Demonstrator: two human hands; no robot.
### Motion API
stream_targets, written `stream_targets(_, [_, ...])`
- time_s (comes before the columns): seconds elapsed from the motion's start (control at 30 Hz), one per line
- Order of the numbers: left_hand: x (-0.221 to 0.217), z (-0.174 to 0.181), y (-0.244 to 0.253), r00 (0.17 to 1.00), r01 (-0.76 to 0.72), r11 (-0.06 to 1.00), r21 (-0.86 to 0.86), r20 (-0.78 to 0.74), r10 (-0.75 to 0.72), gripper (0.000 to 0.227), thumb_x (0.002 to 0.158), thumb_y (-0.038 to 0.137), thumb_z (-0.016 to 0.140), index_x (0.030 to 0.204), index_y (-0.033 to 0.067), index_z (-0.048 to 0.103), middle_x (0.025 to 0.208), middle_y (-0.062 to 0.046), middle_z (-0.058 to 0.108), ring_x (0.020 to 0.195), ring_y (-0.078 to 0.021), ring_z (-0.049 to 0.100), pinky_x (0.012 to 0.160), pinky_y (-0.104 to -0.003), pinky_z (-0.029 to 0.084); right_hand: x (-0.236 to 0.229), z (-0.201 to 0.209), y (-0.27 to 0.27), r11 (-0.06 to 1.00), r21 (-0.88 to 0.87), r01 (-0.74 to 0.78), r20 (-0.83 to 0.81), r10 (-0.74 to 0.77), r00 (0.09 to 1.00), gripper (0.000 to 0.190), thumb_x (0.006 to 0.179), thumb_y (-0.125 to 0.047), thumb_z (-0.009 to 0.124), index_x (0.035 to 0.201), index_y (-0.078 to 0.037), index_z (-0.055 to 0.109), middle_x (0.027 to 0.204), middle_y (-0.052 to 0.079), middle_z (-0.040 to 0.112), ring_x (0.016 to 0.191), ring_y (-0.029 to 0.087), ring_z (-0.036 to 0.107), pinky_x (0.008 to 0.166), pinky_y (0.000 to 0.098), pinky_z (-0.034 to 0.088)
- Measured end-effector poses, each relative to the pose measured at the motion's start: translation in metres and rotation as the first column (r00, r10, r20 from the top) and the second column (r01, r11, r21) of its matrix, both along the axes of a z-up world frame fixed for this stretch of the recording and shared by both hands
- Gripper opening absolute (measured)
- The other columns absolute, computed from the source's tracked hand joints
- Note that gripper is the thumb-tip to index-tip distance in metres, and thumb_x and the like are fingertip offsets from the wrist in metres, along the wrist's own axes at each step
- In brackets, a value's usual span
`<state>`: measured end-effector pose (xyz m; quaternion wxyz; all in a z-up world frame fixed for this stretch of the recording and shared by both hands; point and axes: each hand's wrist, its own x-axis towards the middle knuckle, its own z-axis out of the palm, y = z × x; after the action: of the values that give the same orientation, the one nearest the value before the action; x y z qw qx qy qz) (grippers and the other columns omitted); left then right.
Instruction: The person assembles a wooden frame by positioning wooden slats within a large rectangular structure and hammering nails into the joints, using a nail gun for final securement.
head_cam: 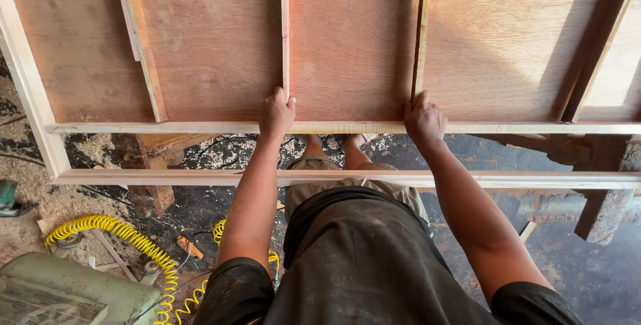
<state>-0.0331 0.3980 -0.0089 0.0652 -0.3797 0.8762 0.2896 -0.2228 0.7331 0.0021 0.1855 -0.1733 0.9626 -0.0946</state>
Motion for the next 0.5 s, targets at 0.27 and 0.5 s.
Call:
stream_targets(0.27, [-0.005,0.009,0.000,0.996,-0.002,0.999,0.039,0.085,-0.001,0.027,0.097,0.027,0.069,0.100,0.0019,0.061,0.096,-0.023,0.073,0.090,-0.0393,0.073,0.079,-0.049,0.058,-0.004,0.003,-0.006,0.992,0.100,-0.081,0.032,0.078,0.996,0.035,0.109,-0.042,0.051,0.104,-0.006,0.049,0.077,0.022,0.071,0.072,0.037,0.071,0.068,0.0507,0.056])
stream_targets(0.5, [-0.009,0.028,0.004,0.996,-0.017,1.000,-0.006,0.089,0.018,0.028,0.096,0.027,0.069,0.103,0.0024,0.058,0.097,-0.022,0.072,0.089,-0.0369,0.072,0.076,-0.048,0.058,-0.027,0.042,-0.018,0.986,0.147,-0.073,0.207,0.041,0.978,0.048,0.104,-0.057,0.049,0.098,-0.010,0.055,0.072,0.013,0.070,0.066,0.029,0.067,0.059,0.0449,0.047])
